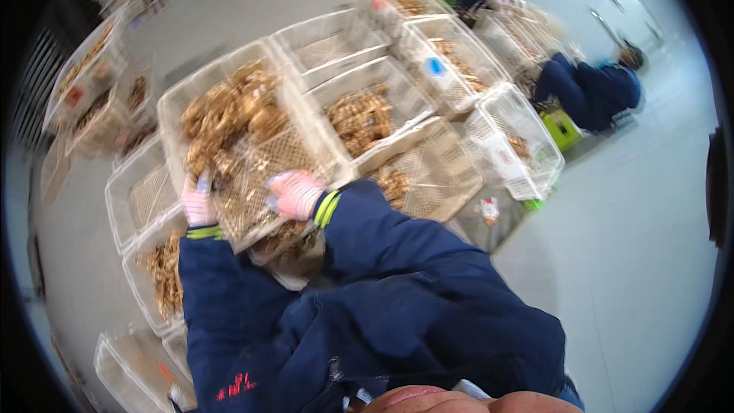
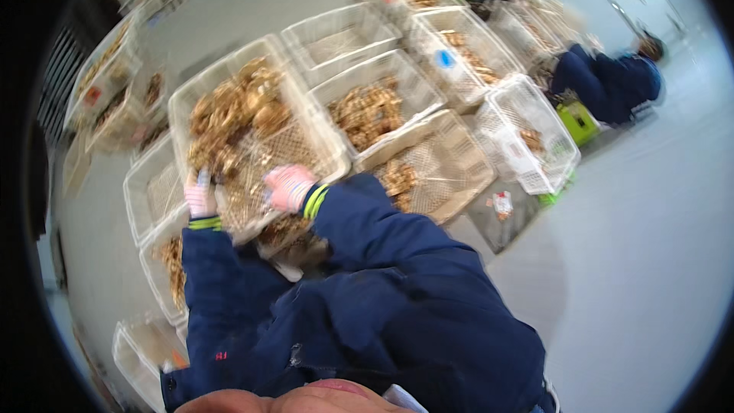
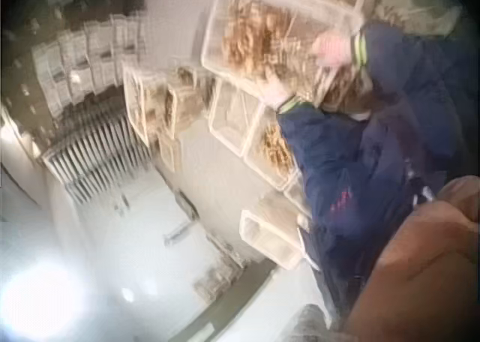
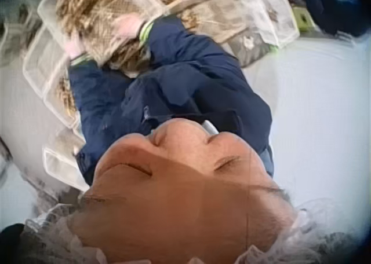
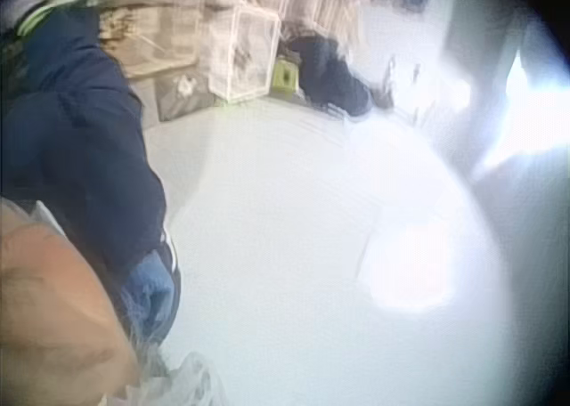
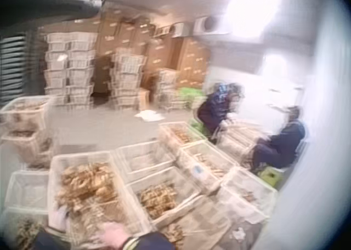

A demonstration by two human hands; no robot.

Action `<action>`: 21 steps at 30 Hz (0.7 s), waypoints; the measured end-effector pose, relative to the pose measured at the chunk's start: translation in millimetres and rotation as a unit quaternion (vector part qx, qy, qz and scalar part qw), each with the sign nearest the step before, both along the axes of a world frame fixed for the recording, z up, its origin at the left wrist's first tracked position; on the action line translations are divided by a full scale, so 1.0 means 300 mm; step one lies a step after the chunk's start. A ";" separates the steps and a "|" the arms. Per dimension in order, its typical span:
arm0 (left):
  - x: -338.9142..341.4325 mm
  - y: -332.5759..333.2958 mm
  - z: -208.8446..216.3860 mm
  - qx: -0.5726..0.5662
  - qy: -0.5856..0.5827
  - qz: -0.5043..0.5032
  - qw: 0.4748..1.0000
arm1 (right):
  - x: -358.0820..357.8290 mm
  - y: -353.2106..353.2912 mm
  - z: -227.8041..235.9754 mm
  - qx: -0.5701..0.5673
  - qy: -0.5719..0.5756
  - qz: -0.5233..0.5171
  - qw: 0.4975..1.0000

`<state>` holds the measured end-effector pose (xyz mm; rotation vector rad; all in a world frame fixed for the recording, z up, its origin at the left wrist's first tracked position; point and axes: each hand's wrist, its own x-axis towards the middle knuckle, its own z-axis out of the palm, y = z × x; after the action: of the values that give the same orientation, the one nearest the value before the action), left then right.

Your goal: The person sorts mushrooms by hand, picking them from multiple plastic crates on the floor and placing them into a crate resting on their lap.

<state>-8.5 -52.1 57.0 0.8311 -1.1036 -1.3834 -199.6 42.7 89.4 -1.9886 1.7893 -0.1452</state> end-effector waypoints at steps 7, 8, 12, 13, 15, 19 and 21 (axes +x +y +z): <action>0.594 0.210 0.065 0.037 -0.119 0.256 0.959 | -0.036 0.050 -0.126 -0.157 -0.041 -0.020 0.986; 0.726 0.273 -0.004 0.037 -0.170 0.315 0.933 | -0.010 0.045 -0.108 -0.137 -0.025 -0.025 0.990; 1.055 0.692 -0.317 0.225 -0.070 0.438 0.868 | 0.058 0.090 -0.152 -0.145 -0.023 0.002 0.989; 1.000 0.722 -0.318 0.275 -0.049 0.443 0.852 | 0.005 0.032 -0.153 -0.160 -0.039 0.007 0.986; 0.908 0.781 -0.385 0.357 -0.028 0.430 0.829 | -0.059 0.040 -0.171 -0.158 -0.019 0.015 0.987; 1.228 1.116 -0.865 0.444 -0.249 0.420 0.751 | 0.018 0.015 -0.161 -0.112 -0.023 0.053 0.992; 1.231 1.126 -1.010 0.468 -0.128 0.446 0.752 | -0.017 0.000 -0.189 -0.119 0.002 0.057 0.991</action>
<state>361.0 285.6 -246.1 1.9972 0.0210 -0.9019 -204.9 42.7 32.8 -2.2519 1.7229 -0.3325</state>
